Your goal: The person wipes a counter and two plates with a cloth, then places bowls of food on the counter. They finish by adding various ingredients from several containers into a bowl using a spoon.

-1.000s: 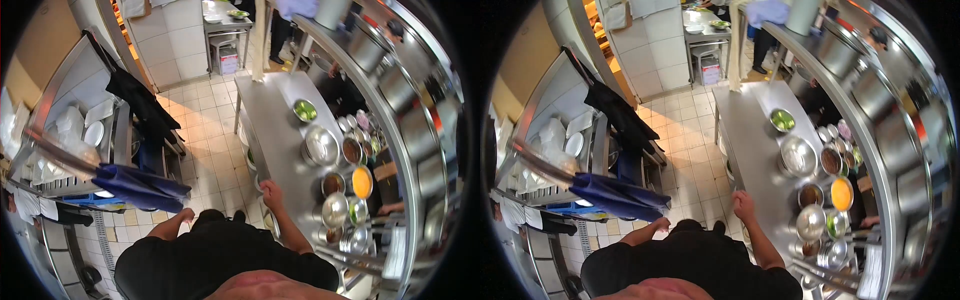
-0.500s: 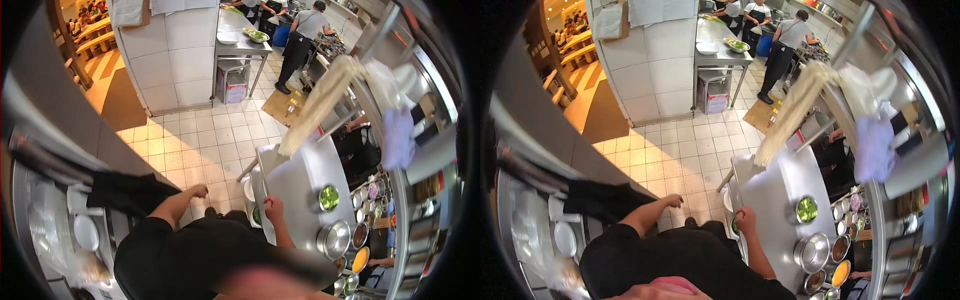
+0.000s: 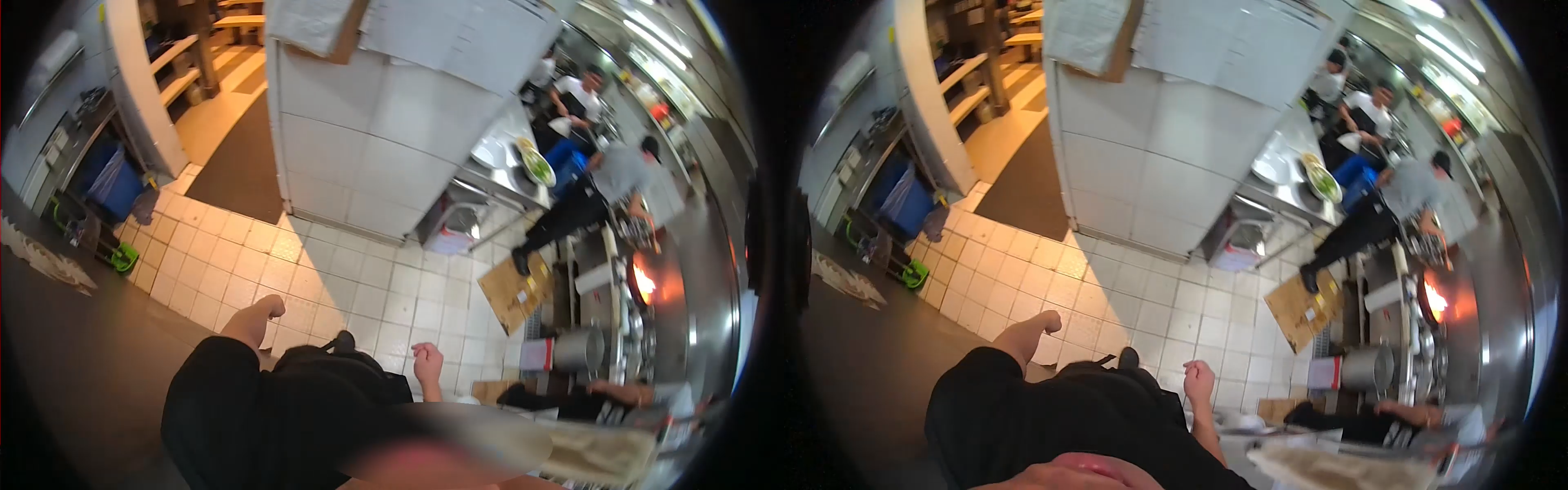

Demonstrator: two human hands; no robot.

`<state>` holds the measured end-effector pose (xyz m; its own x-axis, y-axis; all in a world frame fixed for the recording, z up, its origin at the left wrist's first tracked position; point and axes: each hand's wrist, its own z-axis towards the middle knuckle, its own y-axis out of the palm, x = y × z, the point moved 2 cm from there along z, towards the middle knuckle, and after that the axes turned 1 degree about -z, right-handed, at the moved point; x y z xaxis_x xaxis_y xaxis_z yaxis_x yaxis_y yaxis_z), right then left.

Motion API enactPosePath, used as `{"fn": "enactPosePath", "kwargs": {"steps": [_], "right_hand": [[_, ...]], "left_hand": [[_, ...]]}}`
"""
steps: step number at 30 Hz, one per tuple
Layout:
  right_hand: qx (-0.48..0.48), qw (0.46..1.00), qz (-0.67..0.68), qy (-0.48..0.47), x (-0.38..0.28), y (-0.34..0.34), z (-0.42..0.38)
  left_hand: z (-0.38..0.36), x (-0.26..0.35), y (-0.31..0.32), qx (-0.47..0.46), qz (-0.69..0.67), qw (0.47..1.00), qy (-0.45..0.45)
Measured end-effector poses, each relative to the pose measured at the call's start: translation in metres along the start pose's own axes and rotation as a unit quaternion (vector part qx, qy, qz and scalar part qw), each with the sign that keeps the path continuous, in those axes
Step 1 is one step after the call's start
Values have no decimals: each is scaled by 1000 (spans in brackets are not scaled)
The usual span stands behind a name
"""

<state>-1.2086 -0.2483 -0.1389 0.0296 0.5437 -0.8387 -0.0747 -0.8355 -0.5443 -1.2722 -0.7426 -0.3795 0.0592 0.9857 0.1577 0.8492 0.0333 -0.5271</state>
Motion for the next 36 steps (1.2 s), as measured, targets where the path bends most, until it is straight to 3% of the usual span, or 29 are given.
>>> {"fn": "enactPosePath", "kwargs": {"steps": [2,4,6,8,10,12,13,14,16,17,19,20,21,24,26,27,28,29,30,32,33,34,36], "right_hand": [[-63,994,-59,-68,-25,29,82],[-147,981,-91,-85,-80,58,160],[-154,970,-74,-175,-107,101,234],[-174,973,-108,-108,-170,137,293],[-128,979,-49,-149,-183,192,360],[-90,984,23,-150,-213,243,417],[-99,989,81,-69,-227,264,440],[-107,984,140,13,-242,286,461],[-107,961,215,136,-279,332,501],[-99,952,227,177,-295,349,518],[-68,924,276,257,-323,372,533],[-38,913,307,265,-332,382,541],[-5,901,338,271,-339,389,552],[56,903,348,246,-370,412,571],[84,916,344,186,-376,429,583],[98,922,347,141,-365,440,585],[113,926,349,93,-354,452,587],[159,924,330,108,-326,461,592],[134,941,286,119,-277,463,597],[110,938,324,48,-225,465,581],[110,909,401,-38,-219,470,585],[127,902,411,-48,-215,469,587],[197,903,380,26,-209,472,581]], "left_hand": [[-14,-41,0,0,-115,992,-58],[-76,-50,-20,32,-344,919,-188],[-42,-107,35,32,-296,945,-138],[-19,-145,67,-90,-146,982,-81],[7,-184,93,-195,-199,961,9],[-14,-240,97,-152,-314,936,-39],[-25,-260,81,-145,-386,905,-102],[-26,-277,49,-136,-479,848,-180],[-19,-325,-11,-104,-573,774,-249],[-8,-356,-42,-77,-533,813,-221],[50,-426,-94,-41,-308,945,-101],[82,-455,-129,-48,-257,959,-106],[57,-469,-202,120,-231,959,-111],[72,-511,-378,273,-280,917,-78],[77,-514,-499,377,-324,868,17],[67,-506,-565,330,-375,866,9],[90,-508,-611,360,-387,847,60],[99,-504,-660,367,-393,837,98],[96,-491,-709,352,-412,833,112],[120,-470,-783,317,-446,821,161],[142,-461,-817,297,-459,814,197],[163,-451,-853,276,-471,806,231],[199,-426,-919,270,-452,807,266]]}}
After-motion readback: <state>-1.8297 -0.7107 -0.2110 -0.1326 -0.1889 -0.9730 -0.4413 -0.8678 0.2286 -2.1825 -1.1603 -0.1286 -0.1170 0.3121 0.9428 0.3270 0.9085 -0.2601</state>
